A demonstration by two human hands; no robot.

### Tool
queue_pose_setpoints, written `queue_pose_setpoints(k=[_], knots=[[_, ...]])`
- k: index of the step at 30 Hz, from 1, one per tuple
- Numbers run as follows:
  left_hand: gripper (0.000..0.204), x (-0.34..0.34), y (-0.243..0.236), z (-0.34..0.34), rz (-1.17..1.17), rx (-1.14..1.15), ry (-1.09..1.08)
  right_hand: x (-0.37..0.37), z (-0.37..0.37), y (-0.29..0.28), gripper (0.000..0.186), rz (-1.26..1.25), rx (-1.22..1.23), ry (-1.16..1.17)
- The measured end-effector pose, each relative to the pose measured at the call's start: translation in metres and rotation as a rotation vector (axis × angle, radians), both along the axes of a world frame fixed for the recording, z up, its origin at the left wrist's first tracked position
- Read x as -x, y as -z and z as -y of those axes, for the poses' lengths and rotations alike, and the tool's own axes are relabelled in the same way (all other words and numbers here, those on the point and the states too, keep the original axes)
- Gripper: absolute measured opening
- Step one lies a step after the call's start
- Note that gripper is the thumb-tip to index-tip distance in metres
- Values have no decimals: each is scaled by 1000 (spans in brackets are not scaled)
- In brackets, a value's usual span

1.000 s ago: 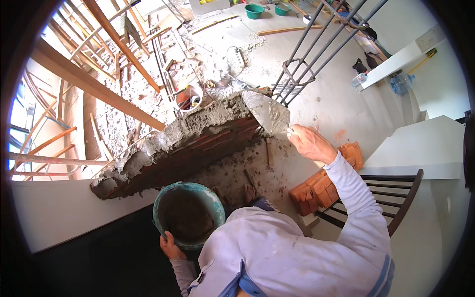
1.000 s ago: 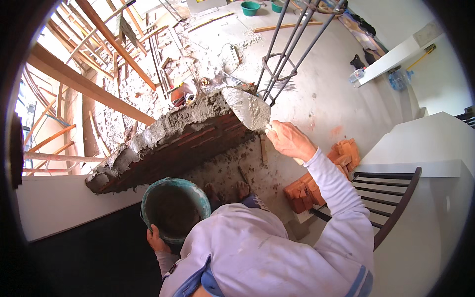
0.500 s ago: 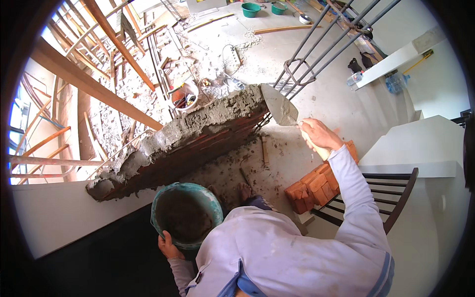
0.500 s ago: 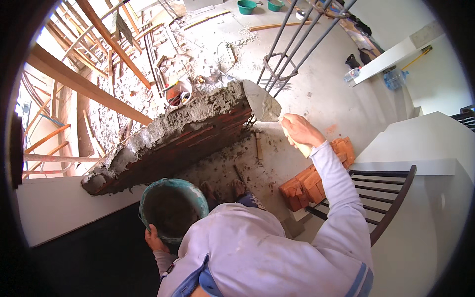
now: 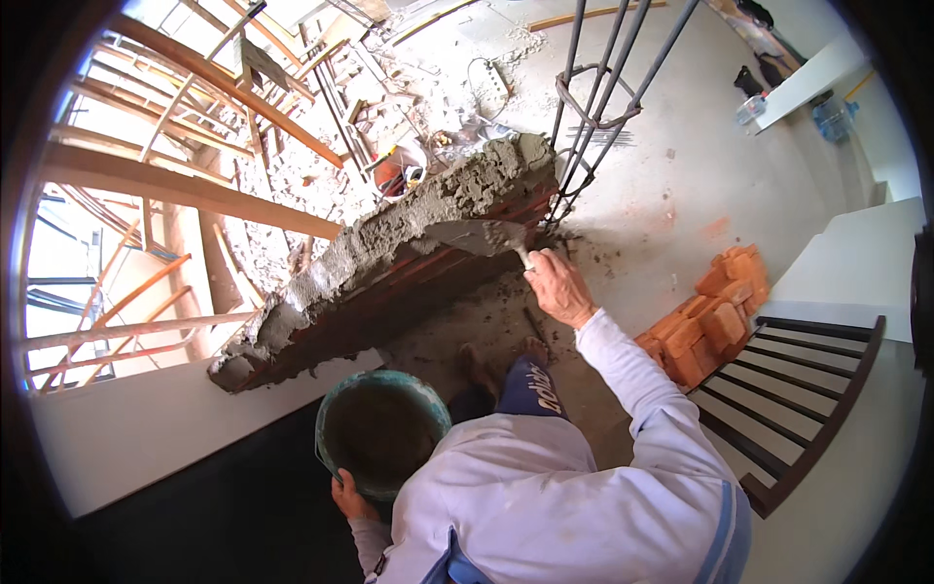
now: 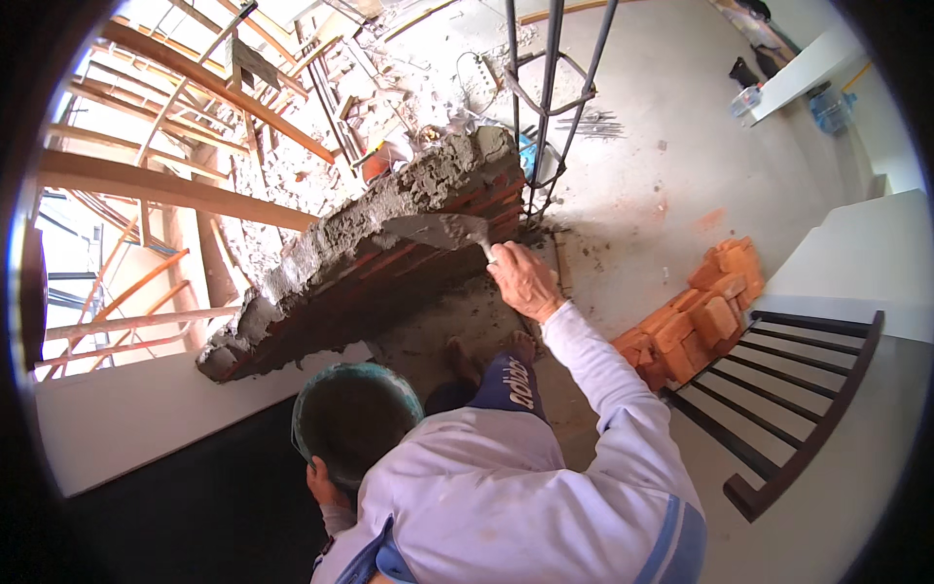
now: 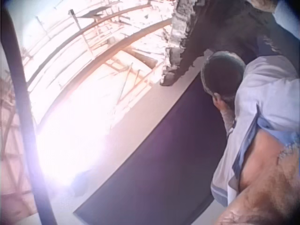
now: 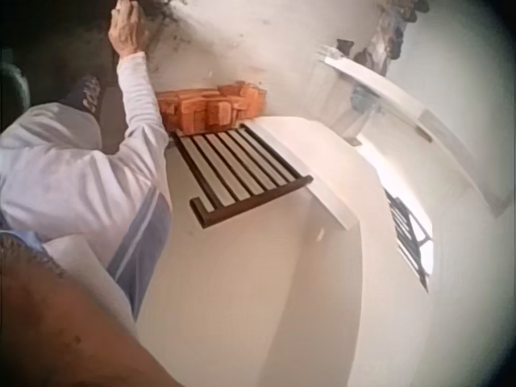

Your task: The person lays bricks to build a wall, applying mortar with a trowel between layers and on the sides of the bricks.

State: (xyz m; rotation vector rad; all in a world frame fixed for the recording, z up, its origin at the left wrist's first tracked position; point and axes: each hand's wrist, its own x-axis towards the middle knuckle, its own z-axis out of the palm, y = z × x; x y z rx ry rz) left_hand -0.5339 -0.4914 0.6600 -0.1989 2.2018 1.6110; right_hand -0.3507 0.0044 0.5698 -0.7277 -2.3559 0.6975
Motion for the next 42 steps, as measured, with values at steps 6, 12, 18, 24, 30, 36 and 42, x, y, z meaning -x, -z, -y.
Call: queue_pose_setpoints(k=[6,12,18,24,30,36,42], knots=[[42,-28,-4,25,72,-41,-71,-40,-55,25,24,31,5,70],[47,-38,23,63,193,9,-253,-71,-53,30,22,51,343,151],[45,-24,72,91,421,-206,-399,-81,0,-102,20,134,-61,284],[42,-6,63,36,276,-224,-364,28,-44,-243,21,536,-818,206],[35,12,86,37,177,-272,-335,111,-46,-234,11,1132,-1086,98],[31,26,108,67,119,-180,-290,194,36,-232,11,1112,-1070,-149],[34,30,91,77,86,-47,-347,234,92,-268,11,750,-819,-420]])
